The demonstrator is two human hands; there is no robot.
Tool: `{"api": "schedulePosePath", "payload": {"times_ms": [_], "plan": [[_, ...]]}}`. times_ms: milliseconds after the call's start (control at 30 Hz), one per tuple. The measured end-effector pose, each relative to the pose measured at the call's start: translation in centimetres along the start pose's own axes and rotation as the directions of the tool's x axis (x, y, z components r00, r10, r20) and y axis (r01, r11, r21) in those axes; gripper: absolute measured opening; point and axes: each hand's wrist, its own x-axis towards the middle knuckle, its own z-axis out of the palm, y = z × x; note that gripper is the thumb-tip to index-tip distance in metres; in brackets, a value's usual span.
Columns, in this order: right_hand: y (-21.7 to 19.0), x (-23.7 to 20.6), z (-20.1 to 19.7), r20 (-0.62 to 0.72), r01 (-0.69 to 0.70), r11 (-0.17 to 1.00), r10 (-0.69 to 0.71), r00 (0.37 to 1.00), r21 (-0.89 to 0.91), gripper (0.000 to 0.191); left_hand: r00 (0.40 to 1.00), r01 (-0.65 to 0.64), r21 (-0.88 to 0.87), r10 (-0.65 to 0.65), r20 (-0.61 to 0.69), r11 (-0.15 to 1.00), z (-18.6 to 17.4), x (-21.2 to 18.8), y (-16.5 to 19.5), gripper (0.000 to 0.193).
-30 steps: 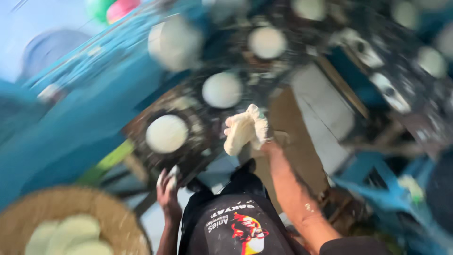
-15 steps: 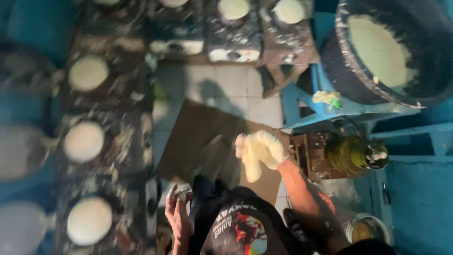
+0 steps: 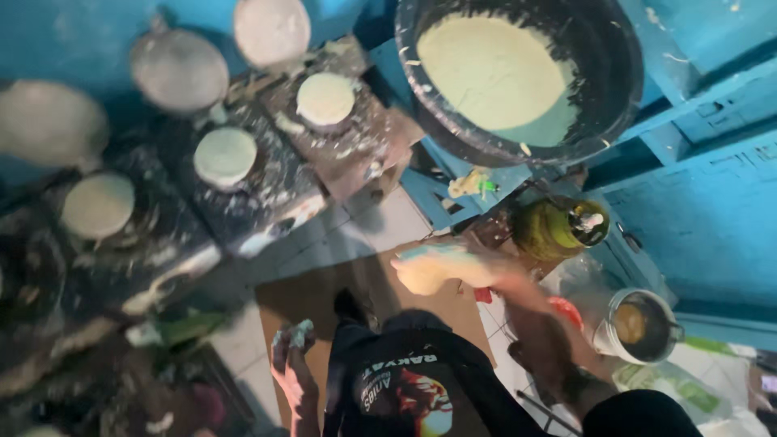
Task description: The person scoops batter by hand from a large basin and spreads it onto a row of small round griddle presses, then lifts the cooked flatbreads off the presses and stacks them on a round woven bamboo tray. They work across multiple presses in turn, adding batter and transferring finished flatbreads to the tray.
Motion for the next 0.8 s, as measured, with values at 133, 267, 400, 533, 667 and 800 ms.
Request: {"api": "schedulePosePath", "payload": {"times_ms": [133, 267, 400, 533, 667, 800], "plan": [[-8.3, -3.6, -11.6, -0.673, 0.410, 0.862, -0.494, 0.551, -0.297, 0.037, 0.981, -0.051, 0.125, 0.026, 0.193, 0.991, 5.0, 7.9, 3.5, 0.035], [-16.9, -0.2, -24.8, -0.511, 0.139, 0.496, -0.854, -0.100, -0.857, 0.034, 0.957, -0.086, 0.168, 0.034, 0.289, 0.982, 11.5, 14.1, 5.3, 0.035], [-14.5, 12.9, -35.9, -0.400, -0.413, 0.245, -0.849, 0.346, -0.877, 0.032, 0.942, -0.084, 0.215, 0.007, 0.336, 0.973, 18.3, 17.5, 4.9, 0.035], [-6.9, 22.9, -41.8, -0.575, -0.574, 0.030, -0.048, 0.817, -0.818, 0.030, 0.917, -0.083, 0.291, -0.041, 0.396, 0.953, 27.7, 17.9, 3.8, 0.035], [-4.2, 29.0, -44.4, -0.452, -0.451, 0.034, -0.043, 0.891, -0.892, 0.027, 0.819, -0.222, 0.359, -0.027, 0.574, 0.906, 37.4, 19.1, 4.8, 0.035], [-3.3, 33.2, -43.6, -0.593, -0.593, 0.174, 0.060, 0.803, -0.786, 0.026, 0.517, -0.632, 0.213, 0.201, 0.832, 0.745, 49.7, 21.2, 5.6, 0.035]]}}
